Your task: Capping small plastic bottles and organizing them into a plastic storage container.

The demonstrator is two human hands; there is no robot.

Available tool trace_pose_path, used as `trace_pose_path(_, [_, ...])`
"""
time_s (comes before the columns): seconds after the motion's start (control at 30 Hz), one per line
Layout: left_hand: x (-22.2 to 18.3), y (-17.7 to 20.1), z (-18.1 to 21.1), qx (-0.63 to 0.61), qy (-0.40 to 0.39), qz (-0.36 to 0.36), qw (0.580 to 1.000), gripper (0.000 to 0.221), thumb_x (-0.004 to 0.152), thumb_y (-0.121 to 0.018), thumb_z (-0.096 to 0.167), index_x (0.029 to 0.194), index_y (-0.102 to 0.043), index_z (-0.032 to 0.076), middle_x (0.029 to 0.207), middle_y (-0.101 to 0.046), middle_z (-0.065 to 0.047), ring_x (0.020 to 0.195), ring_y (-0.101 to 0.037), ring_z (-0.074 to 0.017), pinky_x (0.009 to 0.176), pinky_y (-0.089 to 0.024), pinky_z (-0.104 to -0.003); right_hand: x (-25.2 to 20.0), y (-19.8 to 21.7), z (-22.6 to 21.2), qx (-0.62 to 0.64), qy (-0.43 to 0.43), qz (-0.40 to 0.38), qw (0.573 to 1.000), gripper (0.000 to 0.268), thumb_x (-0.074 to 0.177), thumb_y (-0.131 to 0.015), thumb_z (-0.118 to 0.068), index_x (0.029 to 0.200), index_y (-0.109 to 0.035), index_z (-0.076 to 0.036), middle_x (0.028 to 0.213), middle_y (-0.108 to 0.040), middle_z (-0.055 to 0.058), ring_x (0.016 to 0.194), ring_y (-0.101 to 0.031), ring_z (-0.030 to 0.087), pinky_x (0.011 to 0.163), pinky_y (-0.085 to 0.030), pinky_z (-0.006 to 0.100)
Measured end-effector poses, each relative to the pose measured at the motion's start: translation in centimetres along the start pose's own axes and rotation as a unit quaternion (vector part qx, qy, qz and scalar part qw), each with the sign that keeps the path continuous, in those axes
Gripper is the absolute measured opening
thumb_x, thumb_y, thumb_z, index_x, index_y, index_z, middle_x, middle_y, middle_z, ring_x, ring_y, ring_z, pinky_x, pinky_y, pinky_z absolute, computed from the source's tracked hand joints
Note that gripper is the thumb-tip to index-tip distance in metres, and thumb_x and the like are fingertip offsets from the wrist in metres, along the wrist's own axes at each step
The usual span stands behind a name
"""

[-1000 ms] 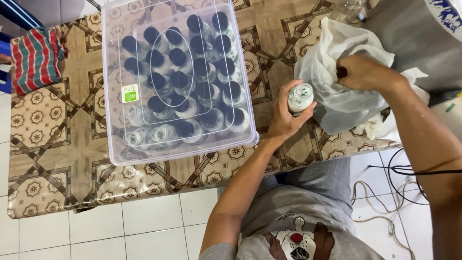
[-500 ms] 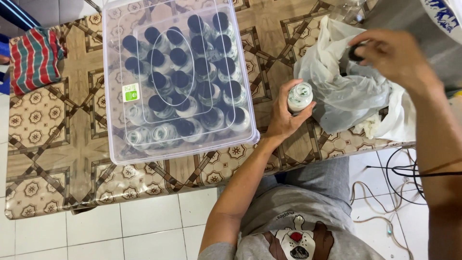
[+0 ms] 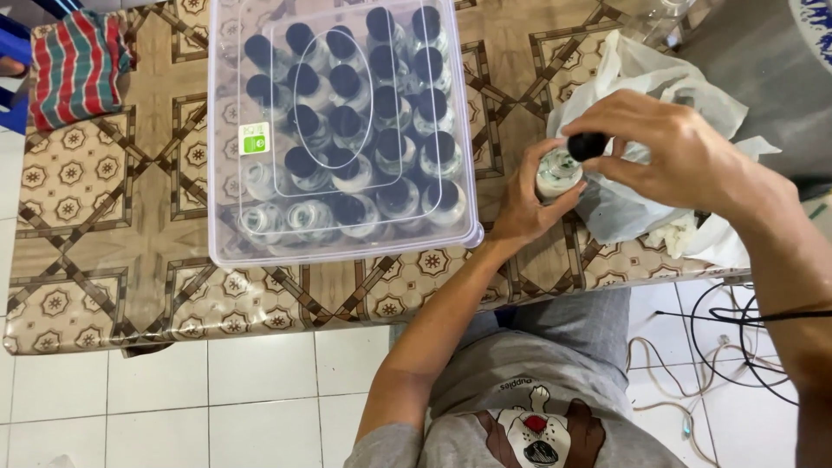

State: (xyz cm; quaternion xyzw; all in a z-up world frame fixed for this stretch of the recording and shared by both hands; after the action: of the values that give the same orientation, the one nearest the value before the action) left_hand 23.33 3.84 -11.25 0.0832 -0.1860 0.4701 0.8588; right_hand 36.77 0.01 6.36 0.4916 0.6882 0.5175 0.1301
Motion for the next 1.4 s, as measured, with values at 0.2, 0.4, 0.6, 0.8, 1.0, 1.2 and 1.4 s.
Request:
trace_pose_path(0.2, [0.1,0.1,0.1,0.004,-0.001,0.007,1.0,0.058,0.091,-0.075,0.024,0.137,-0.044,0.012,0.118,-0.063,-0.01,0.092,-0.069,-0.0207,0.078,-0.06,-0.033,0.7,-1.1,0.6,-0.06,-0.046,-0.095,0.993,0.046,0.093,-0.064,-0.018,0.137,-0.061,-0.005,0.12,-0.07,0.019,0.111,-0.069,0.035,0.098,-0.057,0.047])
trace_pose_path(0.4, [0.3,0.4,2.0,-0.008,0.004,-0.015,1.0,0.063,0.092,-0.07,0.037,0.142,-0.042,0.01,0.135,-0.057,-0.015,0.127,-0.06,-0.0307,0.114,-0.051,-0.044,2.0,-0.3,-0.9,-0.066,-0.076,-0.137,0.985,0.048,0.09,-0.065,-0.013,0.138,-0.062,-0.008,0.121,-0.07,0.017,0.106,-0.071,0.034,0.1,-0.054,0.046])
trace_pose_path(0.6, [1.3,1.4,2.5,-0.049,-0.013,-0.054,0.997,0.054,0.104,-0.048,0.058,0.137,-0.055,0.016,0.131,-0.063,-0.006,0.127,-0.055,-0.0212,0.116,-0.041,-0.044,2.1,-0.5,-0.6,-0.082,-0.091,-0.161,0.979,0.05,0.091,-0.064,-0.011,0.141,-0.06,-0.007,0.117,-0.07,0.017,0.102,-0.071,0.033,0.098,-0.056,0.046])
trace_pose_path(0.8, [3.5,0.7,1.7,-0.116,0.031,-0.06,0.991,0.03,0.099,-0.064,0.039,0.115,-0.072,0.015,0.103,-0.066,-0.005,0.098,-0.061,-0.0179,0.094,-0.047,-0.034,2.6,-0.4,-0.8,-0.074,-0.112,-0.176,0.975,0.049,0.09,-0.066,-0.01,0.139,-0.061,-0.011,0.103,-0.072,0.012,0.088,-0.074,0.028,0.09,-0.06,0.042])
trace_pose_path(1.0, [3.8,0.5,1.5,-0.146,0.054,-0.071,0.985,0.022,0.1,-0.055,0.031,0.103,-0.067,0.013,0.095,-0.067,-0.002,0.089,-0.063,-0.0163,0.085,-0.05,-0.032,2.9,-0.6,-0.9,-0.078,-0.094,-0.184,0.975,0.048,0.088,-0.07,-0.014,0.134,-0.062,-0.002,0.11,-0.072,0.017,0.094,-0.075,0.03,0.092,-0.062,0.04])
trace_pose_path(1.2, [3.8,0.2,1.1,-0.184,0.054,-0.051,0.98,0.018,0.101,-0.051,0.023,0.098,-0.065,0.012,0.09,-0.062,0.0,0.088,-0.059,-0.0124,0.086,-0.05,-0.03,2.9,-0.7,-0.2,-0.09,-0.082,-0.197,0.973,0.052,0.089,-0.066,-0.014,0.138,-0.058,-0.001,0.119,-0.068,0.018,0.095,-0.074,0.032,0.092,-0.06,0.043])
trace_pose_path(1.4, [4.2,0.3,0.8,-0.171,0.072,-0.077,0.98,0.014,0.099,-0.056,0.023,0.099,-0.066,0.013,0.093,-0.063,0.002,0.091,-0.059,-0.0129,0.088,-0.047,-0.031,1.8,-1.3,1.2,-0.079,-0.046,-0.162,0.982,0.052,0.084,-0.072,-0.011,0.134,-0.06,-0.004,0.107,-0.069,0.012,0.085,-0.074,0.03,0.081,-0.064,0.042])
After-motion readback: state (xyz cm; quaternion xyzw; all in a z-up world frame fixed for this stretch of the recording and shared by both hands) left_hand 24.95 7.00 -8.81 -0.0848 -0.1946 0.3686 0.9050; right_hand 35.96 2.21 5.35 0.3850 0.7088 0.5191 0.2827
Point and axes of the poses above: each hand's wrist, its own x-axis towards the middle knuckle, its own y-axis out of the back of the hand, z = x × y, the point moved 3 cm from there along x, towards the middle knuckle
